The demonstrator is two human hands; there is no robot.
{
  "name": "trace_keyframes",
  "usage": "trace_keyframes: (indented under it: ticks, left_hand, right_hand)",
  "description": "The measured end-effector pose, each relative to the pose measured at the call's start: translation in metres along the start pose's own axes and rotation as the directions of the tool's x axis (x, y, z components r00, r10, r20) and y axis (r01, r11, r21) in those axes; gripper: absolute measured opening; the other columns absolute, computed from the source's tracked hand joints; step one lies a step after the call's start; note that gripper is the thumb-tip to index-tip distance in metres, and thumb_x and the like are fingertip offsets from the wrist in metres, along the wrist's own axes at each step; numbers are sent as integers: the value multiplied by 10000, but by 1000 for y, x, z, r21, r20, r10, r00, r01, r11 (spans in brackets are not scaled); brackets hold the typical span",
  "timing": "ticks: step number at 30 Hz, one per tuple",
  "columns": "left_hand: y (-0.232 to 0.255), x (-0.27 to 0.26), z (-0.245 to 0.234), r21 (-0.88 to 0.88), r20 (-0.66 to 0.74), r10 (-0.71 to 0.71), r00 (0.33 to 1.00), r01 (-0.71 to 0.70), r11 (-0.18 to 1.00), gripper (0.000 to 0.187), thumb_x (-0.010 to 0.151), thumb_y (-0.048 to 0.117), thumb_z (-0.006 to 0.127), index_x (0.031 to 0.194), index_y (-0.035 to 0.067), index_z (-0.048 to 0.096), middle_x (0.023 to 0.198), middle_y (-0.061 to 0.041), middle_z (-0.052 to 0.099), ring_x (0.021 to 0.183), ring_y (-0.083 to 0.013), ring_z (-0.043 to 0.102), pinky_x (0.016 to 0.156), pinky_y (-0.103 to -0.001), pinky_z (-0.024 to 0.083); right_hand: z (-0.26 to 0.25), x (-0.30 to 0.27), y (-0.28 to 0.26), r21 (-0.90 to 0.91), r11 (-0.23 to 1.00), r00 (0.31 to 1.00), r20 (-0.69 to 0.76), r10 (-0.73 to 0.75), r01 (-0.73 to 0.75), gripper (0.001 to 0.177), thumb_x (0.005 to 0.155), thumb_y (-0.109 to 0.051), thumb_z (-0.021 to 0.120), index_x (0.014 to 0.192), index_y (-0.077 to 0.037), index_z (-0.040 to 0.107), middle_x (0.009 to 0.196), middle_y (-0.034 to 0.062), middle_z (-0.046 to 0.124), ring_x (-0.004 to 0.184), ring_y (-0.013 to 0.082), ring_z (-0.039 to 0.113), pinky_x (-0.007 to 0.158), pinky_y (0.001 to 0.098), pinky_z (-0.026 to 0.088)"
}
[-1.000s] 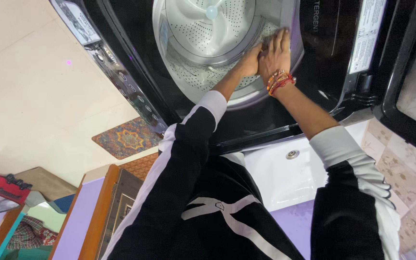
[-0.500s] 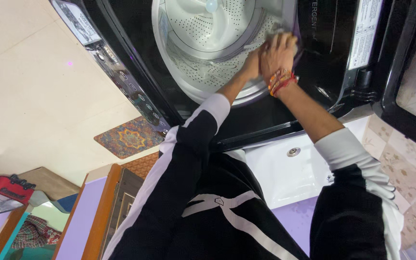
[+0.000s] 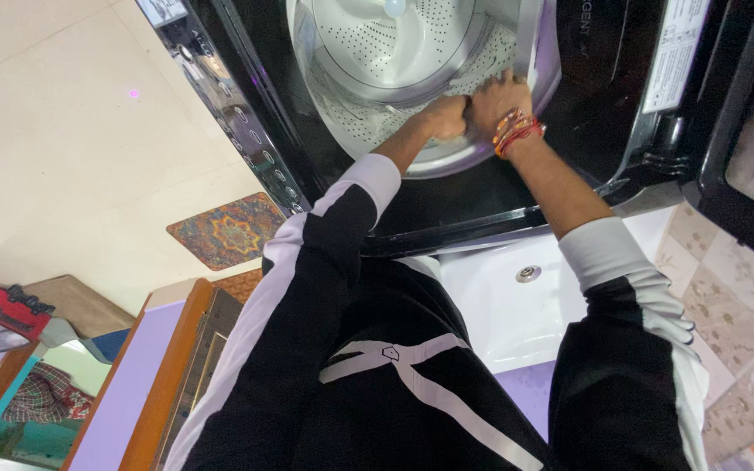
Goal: The person wipes the lid and top edges of a washing machine with a cloth, then reaches inside to wipe the agitator and interior drum.
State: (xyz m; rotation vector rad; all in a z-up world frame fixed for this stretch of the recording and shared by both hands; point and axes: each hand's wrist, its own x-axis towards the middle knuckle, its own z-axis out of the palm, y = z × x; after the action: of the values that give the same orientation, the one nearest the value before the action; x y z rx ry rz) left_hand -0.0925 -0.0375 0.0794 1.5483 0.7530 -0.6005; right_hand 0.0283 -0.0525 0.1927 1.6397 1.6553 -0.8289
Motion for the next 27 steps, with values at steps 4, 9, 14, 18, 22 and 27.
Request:
trace_keyframes:
  ticks: [4,9,14,18,22,27]
  left_hand:
    - [23,5,14,-45,-158,21,987,-28,999,475,818,214,690,1251,38,605,1206,-233,664,1156,-401,613,964,-479,494]
    - [-34,-45,-18,418,149,-166,975,90,904,381,872,235,660,1225,101,713,1255,-169,694,1159,-332,677,931,-473,554]
    - [-68,-69,-78,776,31,-473,881,277,567,423,990,345,593,1365,162,663,1413,-101,614,1285,-355,588,925,-589,476]
    - [-67,-66,-108,792,41,-560,828,315,523,498,929,310,701,1394,142,639,1450,-93,594,1312,-348,566,953,-573,445]
    - [-73,-75,-62,649,158,-351,923,172,742,376,953,208,655,1313,115,709,1400,-120,649,1270,-332,628,977,-531,528]
    - [-61,-67,-19,612,178,-257,950,98,785,345,917,150,660,1252,107,729,1323,-137,695,1218,-305,672,959,-442,558]
  right_hand:
    - [9,5,18,-159,985,993,-78,-85,72,292,961,-314,612,1103,-138,797,1203,151,731,1263,356,613,1032,462,485]
    - [39,28,-46,315,935,925,280,-256,163,476,727,-277,748,1137,-35,742,1082,252,738,1012,397,717,893,466,564]
    - [56,77,-138,690,611,882,-84,-464,388,311,792,-282,677,915,-6,754,980,258,735,912,443,705,847,487,544]
    - [73,90,-160,597,624,860,-274,-431,504,259,775,-232,680,852,5,748,923,285,719,894,465,683,820,515,538]
    - [71,67,-110,469,813,914,31,-404,344,237,728,-163,669,885,5,728,920,282,718,893,432,725,815,504,568]
    - [20,35,-75,357,916,886,343,-312,184,387,687,-207,723,993,27,766,975,256,761,930,391,741,846,460,578]
